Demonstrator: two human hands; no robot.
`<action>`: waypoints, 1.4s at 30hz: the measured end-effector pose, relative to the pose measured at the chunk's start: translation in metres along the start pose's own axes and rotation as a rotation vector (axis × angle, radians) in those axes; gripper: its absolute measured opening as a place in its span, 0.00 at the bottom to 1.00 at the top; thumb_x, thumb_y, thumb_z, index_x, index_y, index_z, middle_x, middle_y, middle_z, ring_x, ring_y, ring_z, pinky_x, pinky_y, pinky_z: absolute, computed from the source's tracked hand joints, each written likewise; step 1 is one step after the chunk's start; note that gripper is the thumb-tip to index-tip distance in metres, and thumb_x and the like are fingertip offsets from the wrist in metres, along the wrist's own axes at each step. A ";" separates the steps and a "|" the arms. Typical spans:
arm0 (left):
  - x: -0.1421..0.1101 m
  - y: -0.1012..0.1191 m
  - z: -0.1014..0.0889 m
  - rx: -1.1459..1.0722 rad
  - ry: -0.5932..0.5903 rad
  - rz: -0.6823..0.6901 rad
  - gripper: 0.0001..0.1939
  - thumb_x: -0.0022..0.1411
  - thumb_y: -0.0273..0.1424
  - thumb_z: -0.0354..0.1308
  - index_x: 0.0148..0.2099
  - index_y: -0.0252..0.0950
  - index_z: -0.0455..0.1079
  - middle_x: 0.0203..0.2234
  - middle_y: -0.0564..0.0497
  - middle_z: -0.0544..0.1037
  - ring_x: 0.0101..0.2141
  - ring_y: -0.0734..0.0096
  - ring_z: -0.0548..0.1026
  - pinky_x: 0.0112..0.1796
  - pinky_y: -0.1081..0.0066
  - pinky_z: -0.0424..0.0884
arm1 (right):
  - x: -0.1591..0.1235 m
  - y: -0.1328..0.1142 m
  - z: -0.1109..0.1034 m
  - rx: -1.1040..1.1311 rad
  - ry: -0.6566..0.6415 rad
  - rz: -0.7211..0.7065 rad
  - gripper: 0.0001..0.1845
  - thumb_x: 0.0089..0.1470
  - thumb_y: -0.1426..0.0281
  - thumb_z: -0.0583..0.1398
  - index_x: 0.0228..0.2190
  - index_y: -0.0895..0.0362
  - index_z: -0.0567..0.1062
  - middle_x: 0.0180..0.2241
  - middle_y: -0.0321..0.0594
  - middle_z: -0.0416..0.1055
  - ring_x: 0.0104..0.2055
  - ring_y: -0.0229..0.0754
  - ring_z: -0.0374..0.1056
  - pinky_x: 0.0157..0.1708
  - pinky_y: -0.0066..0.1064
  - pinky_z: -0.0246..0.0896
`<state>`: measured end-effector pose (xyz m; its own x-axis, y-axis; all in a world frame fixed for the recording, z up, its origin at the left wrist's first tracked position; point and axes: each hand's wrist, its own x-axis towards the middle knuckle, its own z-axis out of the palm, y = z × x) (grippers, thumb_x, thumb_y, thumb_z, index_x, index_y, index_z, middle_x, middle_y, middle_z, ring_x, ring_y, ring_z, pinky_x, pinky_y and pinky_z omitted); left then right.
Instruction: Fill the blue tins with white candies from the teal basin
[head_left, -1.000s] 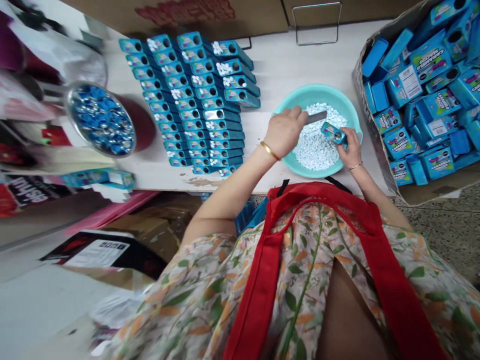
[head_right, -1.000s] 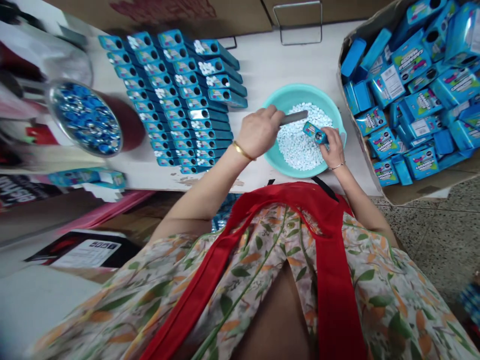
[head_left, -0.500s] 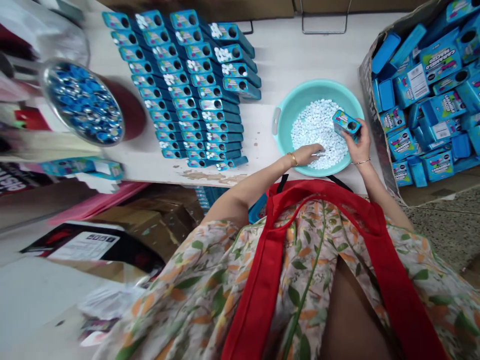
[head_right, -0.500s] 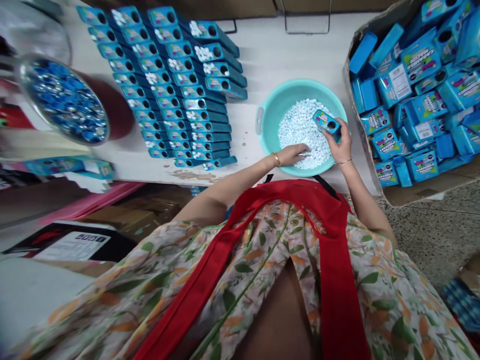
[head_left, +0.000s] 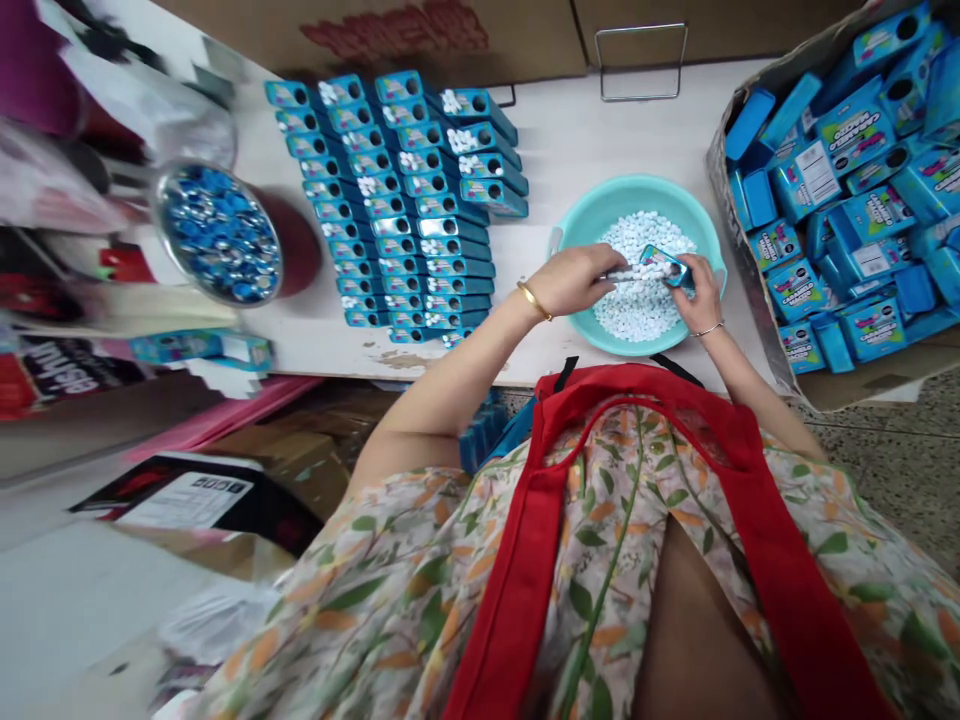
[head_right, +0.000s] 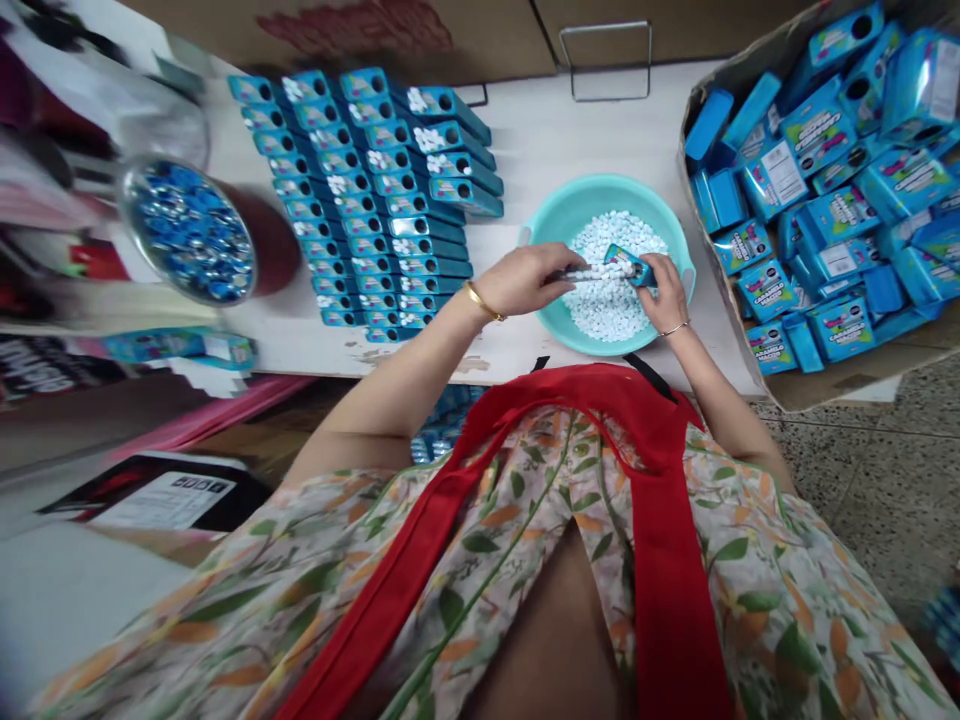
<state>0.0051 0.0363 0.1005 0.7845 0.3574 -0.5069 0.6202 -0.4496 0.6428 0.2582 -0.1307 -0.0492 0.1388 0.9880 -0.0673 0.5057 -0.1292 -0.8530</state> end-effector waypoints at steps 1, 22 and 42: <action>0.002 0.012 -0.007 0.085 -0.023 -0.034 0.19 0.75 0.30 0.54 0.63 0.36 0.75 0.54 0.41 0.81 0.53 0.54 0.80 0.54 0.59 0.74 | -0.001 -0.001 0.003 -0.004 -0.005 -0.008 0.31 0.68 0.42 0.56 0.58 0.50 0.74 0.57 0.52 0.79 0.63 0.60 0.75 0.70 0.66 0.69; 0.062 -0.045 0.110 0.242 -0.108 -0.264 0.25 0.78 0.21 0.39 0.68 0.31 0.70 0.63 0.30 0.76 0.59 0.46 0.77 0.58 0.51 0.71 | -0.007 0.009 -0.004 0.044 0.136 0.089 0.37 0.64 0.36 0.60 0.61 0.49 0.72 0.58 0.50 0.77 0.62 0.60 0.76 0.68 0.68 0.70; -0.016 -0.025 0.048 -0.142 0.097 0.104 0.20 0.77 0.33 0.53 0.66 0.33 0.70 0.55 0.39 0.79 0.53 0.57 0.79 0.55 0.61 0.75 | 0.001 -0.004 -0.008 0.077 0.018 0.139 0.34 0.62 0.41 0.63 0.56 0.52 0.76 0.57 0.53 0.79 0.64 0.61 0.75 0.71 0.65 0.66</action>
<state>-0.0227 0.0028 0.0654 0.8364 0.3952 -0.3798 0.5235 -0.3709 0.7670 0.2628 -0.1294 -0.0414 0.2188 0.9592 -0.1789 0.4137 -0.2572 -0.8733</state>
